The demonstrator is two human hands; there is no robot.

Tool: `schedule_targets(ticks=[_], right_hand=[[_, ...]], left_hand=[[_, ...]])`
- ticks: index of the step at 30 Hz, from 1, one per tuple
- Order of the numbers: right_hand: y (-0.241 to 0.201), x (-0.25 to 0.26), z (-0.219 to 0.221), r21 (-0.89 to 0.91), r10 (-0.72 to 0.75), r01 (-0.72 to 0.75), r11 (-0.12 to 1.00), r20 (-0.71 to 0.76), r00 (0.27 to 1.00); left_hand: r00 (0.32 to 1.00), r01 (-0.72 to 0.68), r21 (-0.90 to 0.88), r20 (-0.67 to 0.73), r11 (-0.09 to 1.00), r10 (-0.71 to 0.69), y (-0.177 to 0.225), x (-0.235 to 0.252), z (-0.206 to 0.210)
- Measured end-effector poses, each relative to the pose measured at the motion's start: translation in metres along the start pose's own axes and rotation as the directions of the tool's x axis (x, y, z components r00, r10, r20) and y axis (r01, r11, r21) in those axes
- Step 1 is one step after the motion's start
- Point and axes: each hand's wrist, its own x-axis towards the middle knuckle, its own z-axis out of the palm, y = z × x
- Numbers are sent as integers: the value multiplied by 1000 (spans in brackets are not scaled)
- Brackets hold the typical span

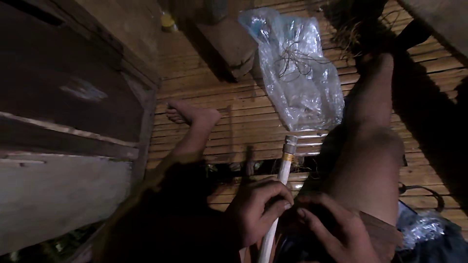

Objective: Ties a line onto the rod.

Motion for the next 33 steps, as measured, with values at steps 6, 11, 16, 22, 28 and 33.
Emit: schedule_targets(ticks=[6,11,16,22,28,33], right_hand=[[1,11,19,38,-119,120,992,-41,992],[3,14,25,109,-133,146,983,-120,984],[6,17,31,193,-126,154,969,-147,981],[2,17,29,235,-81,117,965,-158,984],[0,19,20,243,-65,104,965,-162,985],[3,23,14,225,-67,103,969,-164,984]], left_hand=[[996,-9,76,-90,997,16,6,-3,0],[990,-26,48,-135,999,32,7,-3,3],[982,-45,19,-185,999,48,6,0,8],[970,-73,-72,-237,995,54,2,2,9],[981,180,59,-77,982,-176,-1,1,3],[985,170,87,-13,982,-170,-3,3,4]])
